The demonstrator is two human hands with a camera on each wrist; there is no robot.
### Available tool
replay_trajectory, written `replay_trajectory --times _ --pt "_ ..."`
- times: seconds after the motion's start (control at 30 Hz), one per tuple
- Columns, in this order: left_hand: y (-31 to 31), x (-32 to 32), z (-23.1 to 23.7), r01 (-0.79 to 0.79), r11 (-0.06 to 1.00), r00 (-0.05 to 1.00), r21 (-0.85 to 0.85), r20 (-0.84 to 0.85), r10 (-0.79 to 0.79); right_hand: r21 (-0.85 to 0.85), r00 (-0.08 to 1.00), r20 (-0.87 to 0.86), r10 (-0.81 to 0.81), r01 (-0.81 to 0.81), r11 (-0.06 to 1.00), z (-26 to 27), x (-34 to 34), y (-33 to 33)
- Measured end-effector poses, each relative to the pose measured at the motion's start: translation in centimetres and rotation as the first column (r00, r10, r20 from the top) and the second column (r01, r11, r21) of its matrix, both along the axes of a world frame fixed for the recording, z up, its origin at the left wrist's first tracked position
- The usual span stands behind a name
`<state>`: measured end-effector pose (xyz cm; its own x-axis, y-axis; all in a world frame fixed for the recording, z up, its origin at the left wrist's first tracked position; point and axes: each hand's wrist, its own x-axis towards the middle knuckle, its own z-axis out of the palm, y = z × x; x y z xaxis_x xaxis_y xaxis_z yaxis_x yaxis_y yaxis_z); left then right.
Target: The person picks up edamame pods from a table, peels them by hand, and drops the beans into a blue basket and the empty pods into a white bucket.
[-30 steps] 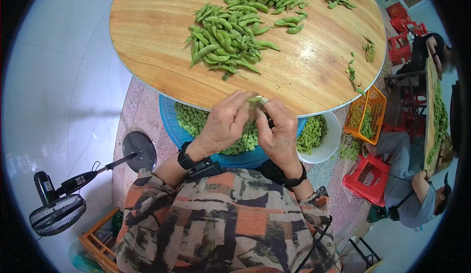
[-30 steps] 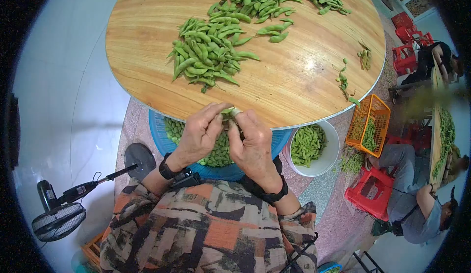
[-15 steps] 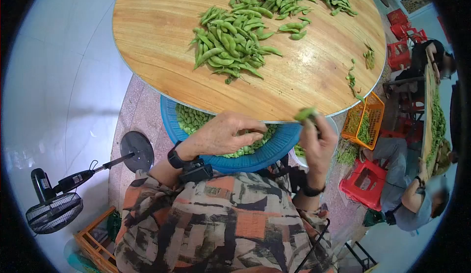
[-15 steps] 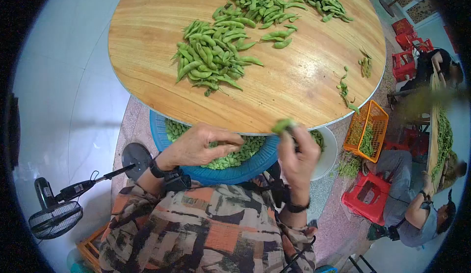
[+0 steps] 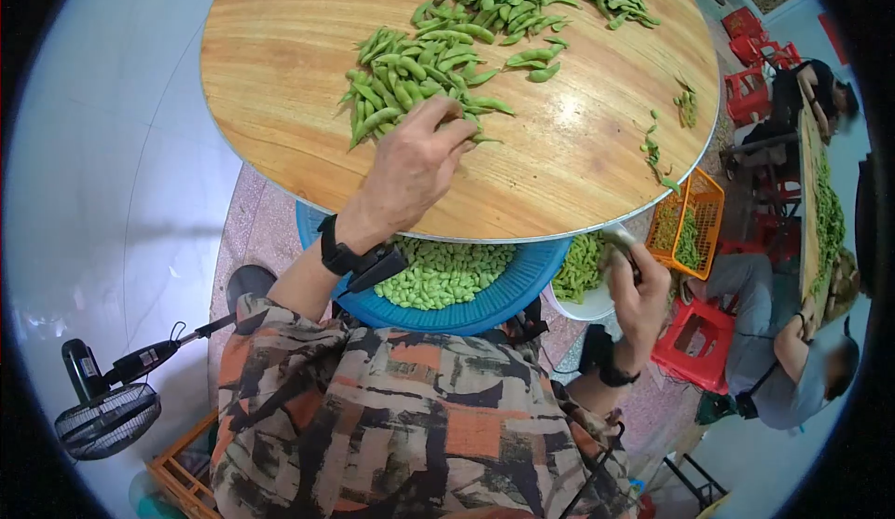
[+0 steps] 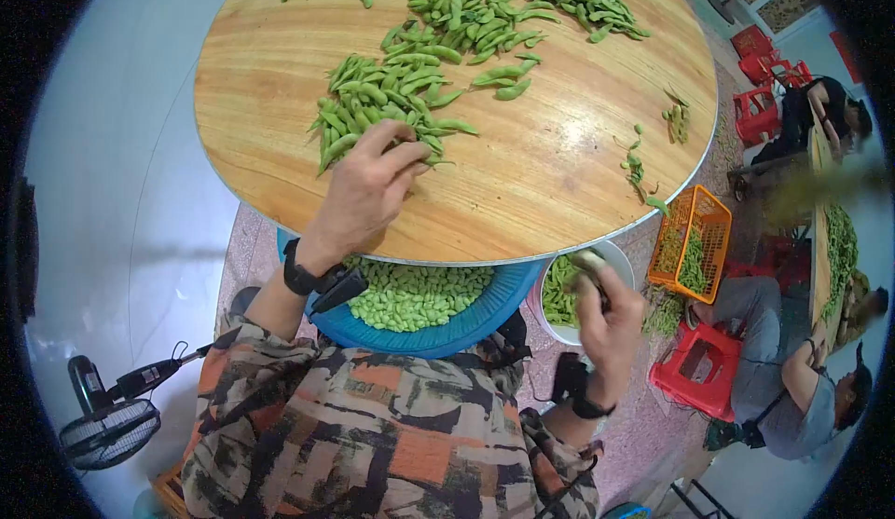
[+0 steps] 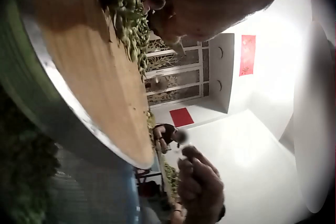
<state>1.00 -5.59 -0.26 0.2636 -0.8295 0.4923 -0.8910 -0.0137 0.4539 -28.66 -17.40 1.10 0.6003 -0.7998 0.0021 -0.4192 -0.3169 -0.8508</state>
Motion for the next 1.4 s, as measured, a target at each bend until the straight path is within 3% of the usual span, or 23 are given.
replay_trajectory --times 0.03,0.07,0.13,0.17,0.23,0.33,0.47,0.53,0.57,0.63,0.67,0.73,0.77,0.83,0.87,0.93,0.97,1.0,1.03,1.13,1.2,1.33,1.4 --pt "0.0 -0.5 0.1 -0.011 0.997 0.985 -0.078 -0.172 -0.003 0.065 0.998 0.059 -0.015 0.011 0.998 0.0 1.6 0.5" --pt "0.1 -1.0 0.2 -0.006 0.997 0.985 -0.08 -0.174 -0.008 0.128 0.993 0.118 -0.03 0.015 0.992 0.0 3.4 0.9" --pt "0.5 -1.7 0.3 0.049 0.998 0.781 -0.031 -0.622 -0.058 0.213 0.977 0.213 0.013 -0.06 0.975 0.2 7.3 1.7" --pt "0.8 -2.0 0.5 0.05 0.998 0.781 -0.031 -0.621 -0.058 0.213 0.977 0.214 0.012 -0.059 0.975 0.0 8.9 1.9" --pt "1.3 -2.4 0.7 0.135 0.978 0.39 0.157 -0.916 0.094 0.5 0.915 0.402 0.025 -0.243 0.831 -0.9 11.1 2.3" --pt "2.0 -2.7 -0.8 0.083 0.99 0.484 0.118 -0.873 0.064 0.606 0.857 0.513 0.036 -0.392 0.692 -1.7 12.0 2.5" --pt "2.6 -3.2 -1.6 0.032 0.989 0.555 0.146 -0.825 0.104 0.618 0.9 0.433 0.049 -0.335 0.711 -1.7 12.5 2.7" --pt "2.6 -3.6 -1.0 -0.02 0.997 0.749 0.073 -0.66 0.063 0.624 0.893 0.447 0.039 -0.343 0.702 -1.9 12.6 2.6" --pt "2.6 -3.6 -0.8 -0.018 0.997 0.748 0.073 -0.661 0.062 0.628 0.885 0.465 0.032 -0.355 0.692 -2.1 12.6 2.5" --pt "2.6 -3.2 -0.7 0.128 0.987 0.217 0.097 -0.974 0.067 0.686 0.863 0.504 0.013 -0.409 0.602 -2.6 12.3 1.8" --pt "2.6 -2.7 -1.3 0.13 0.987 0.218 0.096 -0.974 0.066 0.729 0.84 0.543 -0.01 -0.466 0.502 -2.8 12.1 1.4" --pt "2.6 -2.0 -2.6 0.247 0.921 -0.533 -0.3 -0.836 -0.13 0.761 0.827 0.56 -0.048 -0.491 0.423 -2.8 12.1 1.2" --pt "2.6 -2.1 -2.9 0.247 0.921 -0.532 -0.3 -0.837 -0.13 0.785 0.814 0.574 -0.088 -0.517 0.342 -2.7 12.2 1.1" --pt "2.3 -2.7 -2.2 0.198 0.947 -0.564 -0.252 -0.82 -0.1 0.778 0.819 0.568 -0.078 -0.504 0.374 -2.6 12.2 1.0" --pt "2.4 -2.9 -1.6 0.199 0.947 -0.564 -0.251 -0.82 -0.098 0.771 0.826 0.56 -0.068 -0.489 0.408 -2.5 12.1 1.0" --pt "2.4 -3.2 -0.6 0.272 0.962 -0.099 0.007 -0.994 0.035 0.75 0.856 0.515 -0.039 -0.429 0.503 -2.2 11.9 1.4" --pt "2.4 -3.4 -0.8 0.273 0.962 -0.1 0.008 -0.994 0.037 0.717 0.885 0.465 -0.012 -0.368 0.592 -2.1 11.7 1.7" --pt "2.3 -3.6 -1.1 0.198 0.978 0.348 0.062 -0.938 -0.011 0.718 0.886 0.464 -0.012 -0.368 0.591 -1.9 11.6 2.2" --pt "2.3 -3.8 -1.2 0.105 0.992 0.727 0.076 -0.686 -0.024 0.654 0.91 0.415 0.019 -0.313 0.689 -1.7 11.6 2.7" --pt "2.0 -3.4 -1.1 0.084 0.996 0.866 -0.034 -0.491 -0.09 0.532 0.941 0.334 0.055 -0.236 0.813 -1.8 11.6 3.4" --pt "1.7 -3.3 -1.2 0.08 0.996 0.908 -0.039 -0.41 -0.089 0.302 0.946 0.31 0.097 -0.195 0.933 -2.3 11.7 3.5" --pt "0.8 -4.1 -1.4 -0.057 0.995 0.994 -0.078 -0.095 0.049 0.376 0.936 0.35 0.024 -0.164 0.912 -2.2 12.6 3.2" --pt "0.4 -3.4 -1.1 -0.069 0.992 0.994 -0.107 -0.095 0.059 0.1 0.953 0.298 0.051 -0.085 0.991 -2.2 13.2 2.5"
